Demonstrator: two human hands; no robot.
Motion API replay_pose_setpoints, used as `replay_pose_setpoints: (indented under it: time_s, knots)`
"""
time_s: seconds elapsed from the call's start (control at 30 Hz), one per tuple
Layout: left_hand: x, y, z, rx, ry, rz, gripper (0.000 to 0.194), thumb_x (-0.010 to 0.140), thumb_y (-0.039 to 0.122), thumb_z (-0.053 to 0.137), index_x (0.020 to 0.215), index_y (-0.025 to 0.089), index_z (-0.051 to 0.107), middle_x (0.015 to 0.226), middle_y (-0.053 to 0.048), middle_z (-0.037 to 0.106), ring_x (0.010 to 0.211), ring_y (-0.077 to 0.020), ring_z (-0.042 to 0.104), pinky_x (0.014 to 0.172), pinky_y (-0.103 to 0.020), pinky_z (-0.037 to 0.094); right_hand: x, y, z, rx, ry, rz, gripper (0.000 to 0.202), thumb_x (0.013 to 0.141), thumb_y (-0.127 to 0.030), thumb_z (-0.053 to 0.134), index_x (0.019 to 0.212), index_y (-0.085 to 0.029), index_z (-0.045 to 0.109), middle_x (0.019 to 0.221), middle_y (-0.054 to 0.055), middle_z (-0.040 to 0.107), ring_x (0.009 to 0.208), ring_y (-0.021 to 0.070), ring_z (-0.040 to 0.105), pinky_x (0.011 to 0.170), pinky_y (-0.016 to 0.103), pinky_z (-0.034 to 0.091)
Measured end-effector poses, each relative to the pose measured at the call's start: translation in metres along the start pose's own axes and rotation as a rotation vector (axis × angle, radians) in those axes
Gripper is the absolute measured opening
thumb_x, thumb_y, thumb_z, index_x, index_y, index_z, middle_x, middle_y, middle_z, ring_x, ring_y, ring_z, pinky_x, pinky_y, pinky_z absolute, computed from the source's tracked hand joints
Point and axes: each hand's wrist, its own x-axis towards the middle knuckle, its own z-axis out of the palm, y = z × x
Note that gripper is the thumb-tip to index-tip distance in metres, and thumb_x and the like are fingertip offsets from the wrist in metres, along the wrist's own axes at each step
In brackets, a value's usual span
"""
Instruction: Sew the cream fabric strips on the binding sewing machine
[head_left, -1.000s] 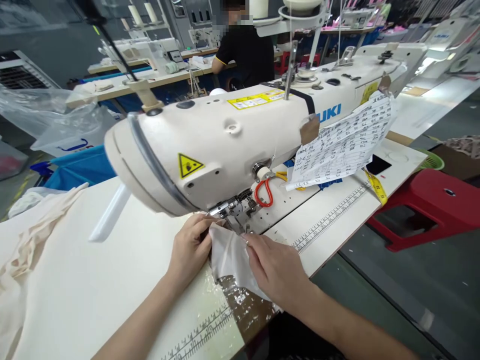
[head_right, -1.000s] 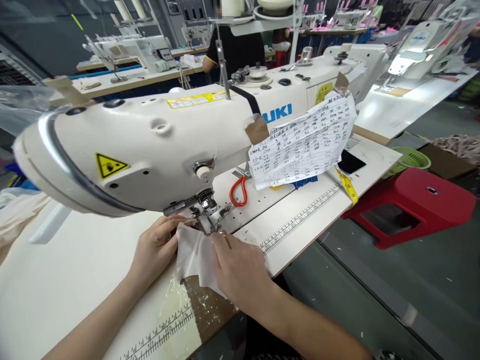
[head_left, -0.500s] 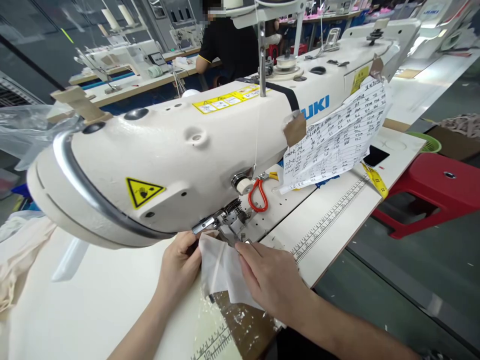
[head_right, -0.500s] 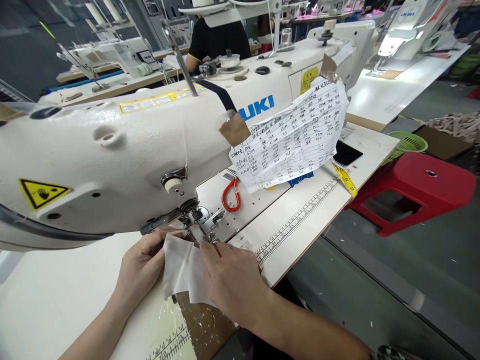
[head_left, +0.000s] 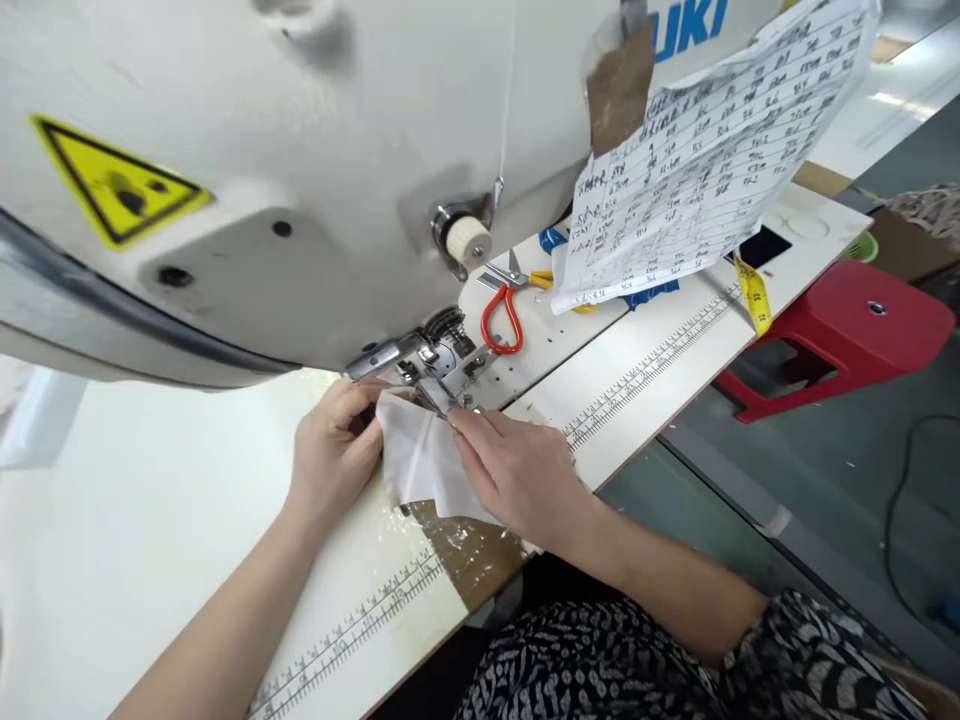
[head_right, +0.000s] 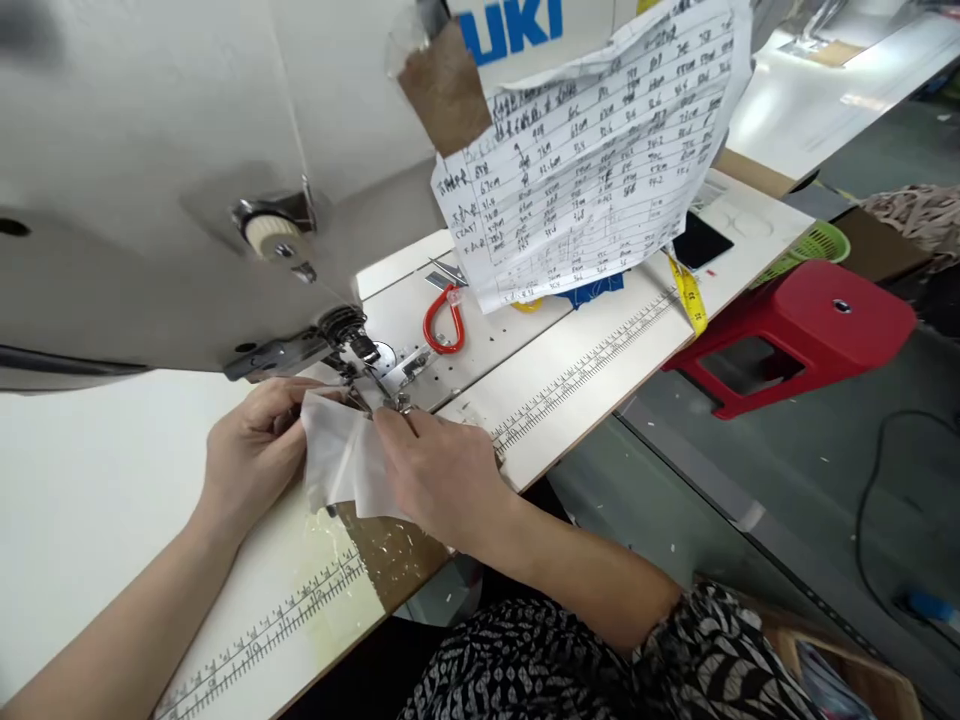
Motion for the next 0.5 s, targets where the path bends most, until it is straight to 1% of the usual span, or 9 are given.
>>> replay_pose_setpoints:
  time_s: [0.1,0.17,0.23,0.4,0.43,0.5]
  knots:
    - [0.0,0.001,-0.001,0.017,-0.011,0.015,0.021,0.087,0.039,0.058,0.082,0.023,0.07,0.087,-0.003,0.069,0.085,-0.0196,0.064,0.073,-0.029,0.051,-0.001,0.001,0.002,-0.008,0.052,-0.029,0.027,0.101,-0.017,0.044,0.122,-0.016,0.061,0.086,0.004,0.072,0.065,0.0164,0.065,0.05,0.03,0.037]
    - [0.001,0.001,-0.001,0.029,-0.016,0.012,0.021,0.086,0.038,0.058,0.082,0.022,0.071,0.085,-0.003,0.07,0.081,-0.019,0.064,0.068,-0.028,0.049,-0.001,0.001,0.006,-0.024,0.079,-0.045,0.026,0.101,-0.017,0.044,0.121,-0.016,0.061,0.085,0.004,0.072,0.063,0.017,0.065,0.049,0.031,0.038]
    - [0.002,0.0,-0.001,0.037,-0.007,0.013,0.02,0.085,0.038,0.059,0.082,0.022,0.071,0.088,-0.004,0.072,0.081,-0.0189,0.064,0.067,-0.028,0.049,-0.001,0.002,0.01,-0.043,0.1,-0.058,0.026,0.101,-0.015,0.044,0.121,-0.015,0.059,0.084,0.004,0.072,0.062,0.0177,0.065,0.049,0.031,0.039]
    - [0.003,-0.004,-0.002,0.052,-0.004,-0.01,0.021,0.083,0.039,0.059,0.08,0.022,0.071,0.093,-0.004,0.075,0.085,-0.0199,0.067,0.074,-0.029,0.051,-0.002,0.001,0.015,-0.053,0.105,-0.055,0.026,0.099,-0.013,0.047,0.124,-0.015,0.056,0.085,0.005,0.071,0.063,0.0184,0.065,0.049,0.031,0.042]
    - [0.004,-0.005,-0.002,0.055,-0.009,-0.03,0.021,0.083,0.04,0.059,0.08,0.022,0.071,0.092,-0.004,0.075,0.085,-0.0201,0.068,0.074,-0.029,0.051,-0.002,0.001,0.015,-0.049,0.101,-0.05,0.026,0.099,-0.013,0.047,0.123,-0.015,0.056,0.084,0.005,0.071,0.063,0.0186,0.065,0.049,0.032,0.042]
    - [0.005,-0.007,-0.003,0.07,-0.02,-0.077,0.023,0.081,0.042,0.059,0.078,0.023,0.072,0.086,-0.003,0.075,0.08,-0.02,0.068,0.068,-0.028,0.05,-0.002,0.001,0.014,-0.039,0.09,-0.047,0.024,0.099,-0.012,0.046,0.121,-0.015,0.056,0.084,0.005,0.07,0.064,0.0194,0.065,0.049,0.032,0.044]
